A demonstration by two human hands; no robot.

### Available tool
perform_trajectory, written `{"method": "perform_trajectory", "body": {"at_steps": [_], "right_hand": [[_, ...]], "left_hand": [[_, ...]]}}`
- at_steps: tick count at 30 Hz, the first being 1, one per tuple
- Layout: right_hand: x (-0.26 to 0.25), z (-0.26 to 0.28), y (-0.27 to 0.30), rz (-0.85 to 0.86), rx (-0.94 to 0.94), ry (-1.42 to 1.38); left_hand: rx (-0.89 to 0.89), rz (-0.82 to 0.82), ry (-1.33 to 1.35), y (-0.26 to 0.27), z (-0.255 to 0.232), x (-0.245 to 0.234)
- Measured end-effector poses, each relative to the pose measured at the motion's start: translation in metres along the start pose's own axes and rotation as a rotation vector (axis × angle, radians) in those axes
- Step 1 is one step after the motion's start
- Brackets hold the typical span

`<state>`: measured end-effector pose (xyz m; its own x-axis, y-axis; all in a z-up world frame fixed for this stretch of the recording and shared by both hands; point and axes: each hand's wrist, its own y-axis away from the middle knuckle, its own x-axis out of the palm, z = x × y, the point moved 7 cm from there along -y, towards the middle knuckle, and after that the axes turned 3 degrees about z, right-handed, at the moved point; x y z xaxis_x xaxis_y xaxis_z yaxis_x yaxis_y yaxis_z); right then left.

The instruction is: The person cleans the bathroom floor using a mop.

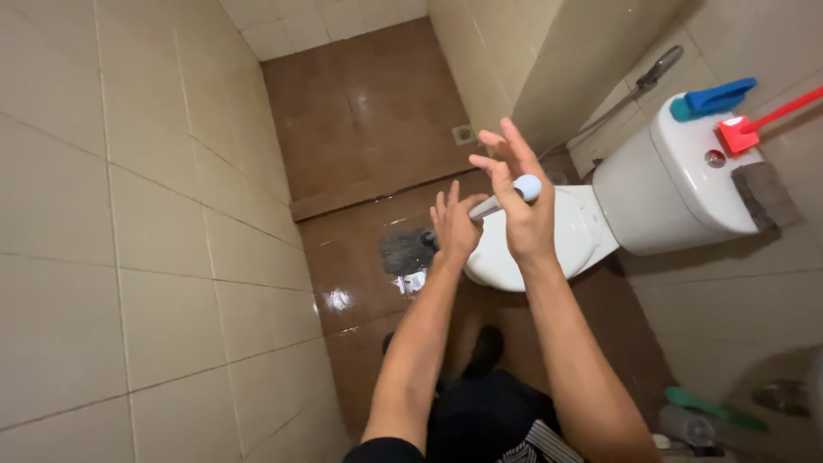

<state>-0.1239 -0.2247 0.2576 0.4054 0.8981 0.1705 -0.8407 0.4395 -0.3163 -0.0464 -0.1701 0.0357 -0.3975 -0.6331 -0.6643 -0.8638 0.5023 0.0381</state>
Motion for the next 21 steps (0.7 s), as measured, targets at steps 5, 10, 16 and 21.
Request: {"method": "perform_trajectory", "body": {"at_steps": [5,10,16,21], "right_hand": [[0.011,-0.007,0.004,-0.077,0.016,-0.014],[0.022,-0.012,0.01,-0.095,0.0,-0.044],[0.035,-0.015,0.021,-0.111,-0.036,-0.097],[0.051,-0.027,0.03,-0.112,-0.026,-0.126]], "left_hand": [[-0.023,0.021,0.005,0.009,0.01,-0.007],[-0.035,0.077,0.012,0.012,0.024,-0.017],[-0.017,0.125,-0.026,0.02,0.05,-0.022],[-0.045,0.176,-0.038,0.032,0.067,-0.045]]}}
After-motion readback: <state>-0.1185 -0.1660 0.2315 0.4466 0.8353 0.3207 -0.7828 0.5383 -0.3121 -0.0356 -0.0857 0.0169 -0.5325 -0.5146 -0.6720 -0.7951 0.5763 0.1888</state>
